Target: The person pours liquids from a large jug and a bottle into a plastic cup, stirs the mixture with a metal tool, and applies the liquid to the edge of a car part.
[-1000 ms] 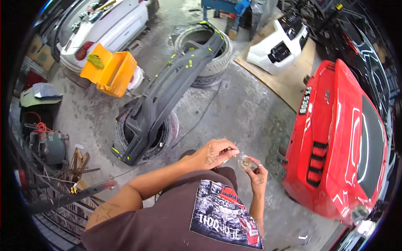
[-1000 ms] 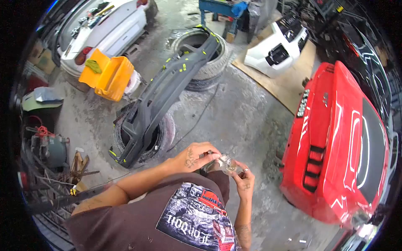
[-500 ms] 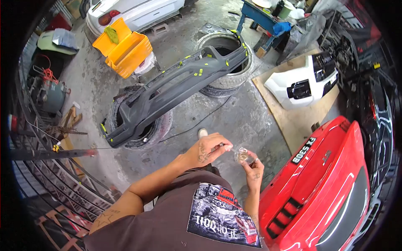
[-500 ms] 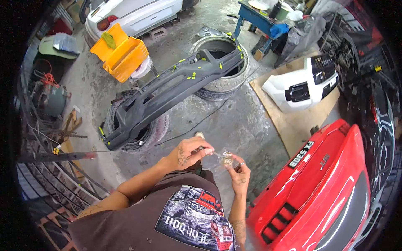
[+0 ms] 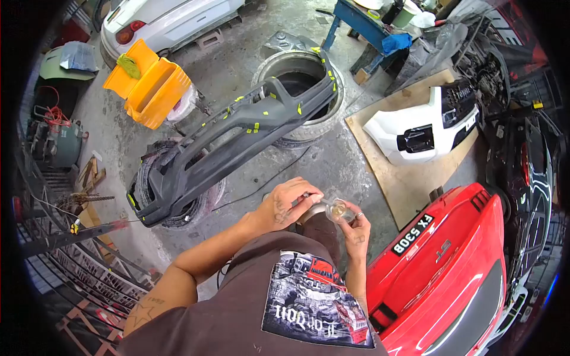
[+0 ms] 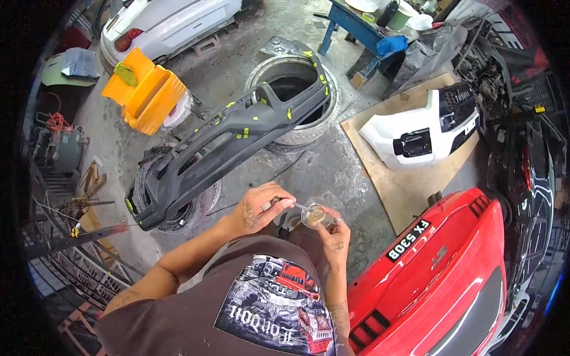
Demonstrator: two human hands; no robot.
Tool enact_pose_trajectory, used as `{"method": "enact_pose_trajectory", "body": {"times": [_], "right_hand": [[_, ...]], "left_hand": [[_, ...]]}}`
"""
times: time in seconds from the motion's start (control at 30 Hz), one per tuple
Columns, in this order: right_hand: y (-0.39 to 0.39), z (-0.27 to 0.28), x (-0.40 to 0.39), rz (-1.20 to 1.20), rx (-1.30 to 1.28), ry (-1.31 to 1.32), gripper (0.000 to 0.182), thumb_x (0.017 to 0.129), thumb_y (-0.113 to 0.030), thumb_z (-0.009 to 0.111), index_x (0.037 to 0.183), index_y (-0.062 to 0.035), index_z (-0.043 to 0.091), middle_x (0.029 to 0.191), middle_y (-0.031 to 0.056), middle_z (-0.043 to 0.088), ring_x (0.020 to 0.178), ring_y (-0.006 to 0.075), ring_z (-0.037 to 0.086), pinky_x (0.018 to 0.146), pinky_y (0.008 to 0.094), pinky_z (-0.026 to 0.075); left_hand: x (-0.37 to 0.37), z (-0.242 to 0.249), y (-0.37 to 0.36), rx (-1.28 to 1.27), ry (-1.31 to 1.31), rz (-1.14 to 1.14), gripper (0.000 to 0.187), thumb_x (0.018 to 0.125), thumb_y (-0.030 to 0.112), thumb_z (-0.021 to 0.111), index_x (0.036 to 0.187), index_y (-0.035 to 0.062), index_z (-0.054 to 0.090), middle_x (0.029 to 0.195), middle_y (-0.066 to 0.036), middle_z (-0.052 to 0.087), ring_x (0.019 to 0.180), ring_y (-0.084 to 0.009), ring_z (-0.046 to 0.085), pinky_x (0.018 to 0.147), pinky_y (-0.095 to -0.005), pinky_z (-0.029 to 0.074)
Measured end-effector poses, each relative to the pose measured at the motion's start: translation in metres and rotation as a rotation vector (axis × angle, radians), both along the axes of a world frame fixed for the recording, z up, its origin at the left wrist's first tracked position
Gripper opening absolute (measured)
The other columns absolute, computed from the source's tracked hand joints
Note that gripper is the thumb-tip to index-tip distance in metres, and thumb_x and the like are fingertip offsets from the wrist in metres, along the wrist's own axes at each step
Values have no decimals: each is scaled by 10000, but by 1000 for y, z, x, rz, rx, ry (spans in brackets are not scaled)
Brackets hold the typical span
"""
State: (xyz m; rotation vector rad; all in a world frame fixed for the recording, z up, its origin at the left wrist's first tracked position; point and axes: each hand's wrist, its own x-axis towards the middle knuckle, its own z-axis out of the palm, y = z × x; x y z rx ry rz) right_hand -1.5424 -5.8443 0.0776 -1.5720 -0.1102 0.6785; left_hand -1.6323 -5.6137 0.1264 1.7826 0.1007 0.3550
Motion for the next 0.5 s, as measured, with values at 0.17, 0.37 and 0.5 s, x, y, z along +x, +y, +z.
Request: {"method": "enact_pose_trajectory", "body": {"times": [0.17, 0.37, 0.5], "right_hand": [[37, -20, 79, 162, -76, -77, 414, 819, -35, 773, 1218, -87, 680, 791, -66, 649, 593, -19, 437, 508, 180, 321], [86, -20, 193, 486, -143, -86, 372, 830, -18, 748, 1188, -104, 693, 817, -81, 601, 599, -8, 364, 512, 197, 269], [121, -27, 256, 678, -54, -48, 393, 798, -42, 773, 1179, -104, 694, 743, -109, 432, 619, 7, 324, 534, 216, 246]], "left_hand": [[44, -7, 20, 74, 25, 235, 130, 950, 68, 637, 1042, -8, 691, 914, -122, 715, 814, -238, 674, 712, -329, 522], [109, -10, 29, 29, 187, 410, 138, 972, 88, 618, 1033, -9, 695, 925, -125, 728, 871, -237, 696, 769, -325, 528], [141, 8, 25, -46, 323, 630, 150, 985, 101, 607, 1023, -10, 702, 931, -118, 727, 884, -207, 701, 784, -307, 524]]}}
